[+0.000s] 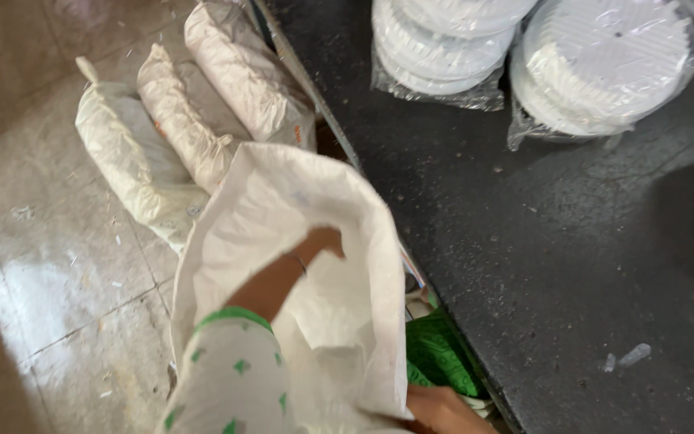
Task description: The person assembles round white plastic light fixture bases at a workbench. They pick small black plastic clips from a pile on the table, press them into the rim of each fixture base, stack the assembled bases, and wrap some units in clear plastic bags.
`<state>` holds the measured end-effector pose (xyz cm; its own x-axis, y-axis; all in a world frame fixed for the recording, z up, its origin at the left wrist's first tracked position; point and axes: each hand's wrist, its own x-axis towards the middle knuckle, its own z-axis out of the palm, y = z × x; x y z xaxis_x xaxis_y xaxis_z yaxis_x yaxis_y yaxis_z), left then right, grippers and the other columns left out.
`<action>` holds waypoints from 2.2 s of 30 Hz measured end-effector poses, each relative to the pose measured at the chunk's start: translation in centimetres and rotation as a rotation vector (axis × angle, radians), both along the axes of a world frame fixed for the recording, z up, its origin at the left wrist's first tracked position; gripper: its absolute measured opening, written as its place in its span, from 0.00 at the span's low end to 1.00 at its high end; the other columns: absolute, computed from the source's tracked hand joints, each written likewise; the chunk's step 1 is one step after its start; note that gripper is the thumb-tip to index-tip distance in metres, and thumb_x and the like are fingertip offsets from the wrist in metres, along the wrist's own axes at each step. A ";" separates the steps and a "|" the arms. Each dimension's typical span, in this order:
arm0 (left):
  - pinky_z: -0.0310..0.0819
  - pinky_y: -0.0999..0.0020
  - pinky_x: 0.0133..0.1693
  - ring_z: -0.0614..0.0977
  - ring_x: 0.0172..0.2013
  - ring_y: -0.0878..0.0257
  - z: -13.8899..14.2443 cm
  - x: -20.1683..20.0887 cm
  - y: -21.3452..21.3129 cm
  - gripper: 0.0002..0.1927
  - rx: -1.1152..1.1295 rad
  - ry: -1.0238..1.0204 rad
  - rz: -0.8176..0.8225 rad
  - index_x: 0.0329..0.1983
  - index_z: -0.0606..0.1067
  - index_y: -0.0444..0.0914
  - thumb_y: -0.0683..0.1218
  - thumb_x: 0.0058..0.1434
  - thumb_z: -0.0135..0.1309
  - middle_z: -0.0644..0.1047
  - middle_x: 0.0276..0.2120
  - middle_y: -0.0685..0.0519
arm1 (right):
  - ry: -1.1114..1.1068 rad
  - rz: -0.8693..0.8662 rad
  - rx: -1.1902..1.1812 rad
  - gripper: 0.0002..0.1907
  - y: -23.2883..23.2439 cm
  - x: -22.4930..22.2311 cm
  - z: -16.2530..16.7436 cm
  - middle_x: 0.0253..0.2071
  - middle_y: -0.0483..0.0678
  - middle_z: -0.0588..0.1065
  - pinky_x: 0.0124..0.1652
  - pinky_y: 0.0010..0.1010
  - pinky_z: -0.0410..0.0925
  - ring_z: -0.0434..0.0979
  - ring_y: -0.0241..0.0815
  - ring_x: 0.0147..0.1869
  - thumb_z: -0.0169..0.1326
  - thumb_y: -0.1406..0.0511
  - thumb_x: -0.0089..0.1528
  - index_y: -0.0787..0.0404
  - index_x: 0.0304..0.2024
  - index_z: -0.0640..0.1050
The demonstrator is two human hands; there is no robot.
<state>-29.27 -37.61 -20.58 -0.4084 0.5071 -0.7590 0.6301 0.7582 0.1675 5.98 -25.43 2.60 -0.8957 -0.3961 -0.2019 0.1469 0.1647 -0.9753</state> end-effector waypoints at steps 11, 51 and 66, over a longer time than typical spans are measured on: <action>0.59 0.43 0.56 0.64 0.67 0.43 -2.4 8.7 -5.6 0.61 -0.347 -0.643 -0.021 0.73 0.61 0.32 0.80 0.52 0.53 0.60 0.72 0.40 | -0.123 0.075 0.070 0.25 0.9 0.0 0.0 0.53 0.58 0.80 0.44 0.35 0.76 0.86 0.53 0.51 0.52 0.65 0.62 0.59 0.63 0.76; 0.76 0.41 0.54 0.79 0.55 0.51 10.4 0.7 -11.6 0.25 1.525 -1.174 1.169 0.56 0.72 0.44 0.53 0.57 0.63 0.79 0.54 0.52 | 0.125 -0.490 0.618 0.15 0.7 -8.9 -18.4 0.50 0.59 0.78 0.51 0.47 0.70 0.77 0.62 0.54 0.47 0.71 0.61 0.62 0.49 0.78; 0.78 0.58 0.48 0.78 0.51 0.61 13.3 1.4 -3.0 0.24 1.711 -0.655 1.572 0.56 0.70 0.40 0.37 0.56 0.60 0.76 0.50 0.54 | 0.140 -0.520 0.573 0.20 0.7 -9.3 -18.8 0.48 0.65 0.77 0.49 0.51 0.68 0.76 0.68 0.51 0.50 0.64 0.64 0.63 0.58 0.73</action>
